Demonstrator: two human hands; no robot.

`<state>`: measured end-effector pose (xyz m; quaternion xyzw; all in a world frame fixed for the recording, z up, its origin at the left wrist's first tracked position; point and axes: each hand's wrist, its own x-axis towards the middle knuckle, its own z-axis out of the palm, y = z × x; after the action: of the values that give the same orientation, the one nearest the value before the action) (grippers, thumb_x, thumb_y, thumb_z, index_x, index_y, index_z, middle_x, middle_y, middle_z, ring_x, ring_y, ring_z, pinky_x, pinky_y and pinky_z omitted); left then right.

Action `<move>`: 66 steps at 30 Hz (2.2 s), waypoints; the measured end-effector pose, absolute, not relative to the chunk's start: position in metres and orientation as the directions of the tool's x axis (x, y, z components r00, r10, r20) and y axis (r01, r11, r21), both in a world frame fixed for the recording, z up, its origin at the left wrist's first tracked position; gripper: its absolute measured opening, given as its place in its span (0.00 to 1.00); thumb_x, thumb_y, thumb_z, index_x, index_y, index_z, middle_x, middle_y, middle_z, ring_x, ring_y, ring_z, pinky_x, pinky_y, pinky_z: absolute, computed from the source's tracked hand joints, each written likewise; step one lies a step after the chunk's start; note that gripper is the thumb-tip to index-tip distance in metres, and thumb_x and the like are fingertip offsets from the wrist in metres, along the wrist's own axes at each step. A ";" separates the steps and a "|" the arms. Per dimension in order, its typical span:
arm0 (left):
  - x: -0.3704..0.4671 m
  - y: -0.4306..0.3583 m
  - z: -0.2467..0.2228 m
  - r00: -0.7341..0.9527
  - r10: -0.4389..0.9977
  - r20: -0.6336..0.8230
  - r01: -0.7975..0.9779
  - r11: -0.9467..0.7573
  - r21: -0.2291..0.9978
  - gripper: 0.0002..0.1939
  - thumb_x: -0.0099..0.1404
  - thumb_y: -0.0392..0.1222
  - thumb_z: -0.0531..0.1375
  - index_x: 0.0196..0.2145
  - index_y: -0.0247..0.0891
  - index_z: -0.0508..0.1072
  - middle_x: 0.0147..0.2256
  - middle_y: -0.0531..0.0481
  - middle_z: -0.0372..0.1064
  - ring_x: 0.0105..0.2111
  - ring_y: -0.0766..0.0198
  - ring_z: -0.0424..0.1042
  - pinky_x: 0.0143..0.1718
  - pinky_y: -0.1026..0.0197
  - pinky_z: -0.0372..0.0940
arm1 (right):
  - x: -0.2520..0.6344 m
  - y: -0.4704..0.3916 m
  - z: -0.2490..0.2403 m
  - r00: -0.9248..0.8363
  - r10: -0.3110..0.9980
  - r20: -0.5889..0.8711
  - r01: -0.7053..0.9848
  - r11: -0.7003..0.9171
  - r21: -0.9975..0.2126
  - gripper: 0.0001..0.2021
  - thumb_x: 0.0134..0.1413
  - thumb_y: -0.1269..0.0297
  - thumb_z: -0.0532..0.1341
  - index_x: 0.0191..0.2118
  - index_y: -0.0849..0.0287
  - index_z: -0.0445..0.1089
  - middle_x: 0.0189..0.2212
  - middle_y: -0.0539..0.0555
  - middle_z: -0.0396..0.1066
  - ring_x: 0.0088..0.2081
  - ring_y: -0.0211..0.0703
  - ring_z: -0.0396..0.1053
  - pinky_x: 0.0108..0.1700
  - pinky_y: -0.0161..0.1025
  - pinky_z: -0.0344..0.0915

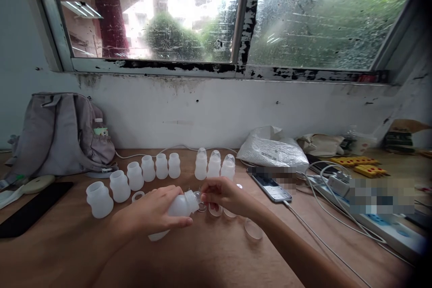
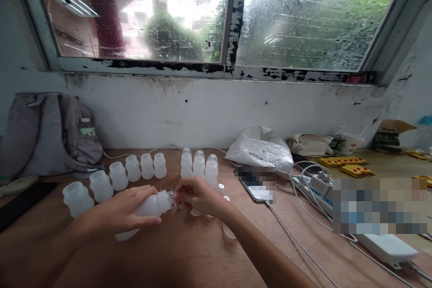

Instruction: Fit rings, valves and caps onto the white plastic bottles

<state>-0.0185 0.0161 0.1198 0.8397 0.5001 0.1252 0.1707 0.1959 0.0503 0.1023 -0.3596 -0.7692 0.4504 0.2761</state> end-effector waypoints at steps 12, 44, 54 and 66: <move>-0.023 0.024 0.114 0.516 0.857 0.001 0.763 -0.459 0.455 0.21 0.50 0.60 0.55 0.36 0.43 0.67 0.33 0.53 0.67 0.31 0.59 0.66 0.30 0.62 0.57 | 0.199 0.054 0.106 -0.545 0.836 0.058 0.384 0.310 -0.870 0.15 0.50 0.52 0.54 0.27 0.61 0.64 0.20 0.49 0.65 0.20 0.34 0.63 0.22 0.32 0.58; 0.008 0.036 0.067 0.564 0.822 0.083 0.489 -0.413 0.768 0.25 0.44 0.49 0.64 0.37 0.40 0.60 0.37 0.54 0.62 0.36 0.63 0.62 0.35 0.63 0.58 | 0.208 0.051 0.119 -0.460 0.839 0.289 0.472 0.507 -0.721 0.05 0.51 0.63 0.54 0.31 0.58 0.65 0.24 0.50 0.65 0.24 0.35 0.63 0.27 0.33 0.61; 0.003 0.030 0.072 0.606 0.782 0.147 0.575 -0.558 0.599 0.41 0.42 0.50 0.64 0.52 0.52 0.48 0.49 0.50 0.53 0.48 0.54 0.58 0.46 0.57 0.56 | 0.221 0.061 0.113 -0.436 0.833 0.341 0.500 0.540 -0.677 0.06 0.51 0.62 0.55 0.32 0.58 0.65 0.25 0.50 0.65 0.26 0.35 0.63 0.27 0.33 0.60; -0.009 0.030 0.094 0.585 0.783 0.214 0.635 -0.605 0.480 0.28 0.52 0.45 0.58 0.50 0.46 0.54 0.49 0.50 0.60 0.44 0.59 0.63 0.43 0.60 0.60 | 0.230 0.061 0.121 -0.480 0.847 0.229 0.681 0.525 -0.510 0.06 0.50 0.65 0.55 0.30 0.58 0.68 0.24 0.50 0.67 0.25 0.35 0.62 0.26 0.32 0.56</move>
<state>-0.0095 0.0304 0.0940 0.8719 0.4064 0.2062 0.1794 0.2298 0.0609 0.1205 -0.4538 -0.8417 0.1779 0.2321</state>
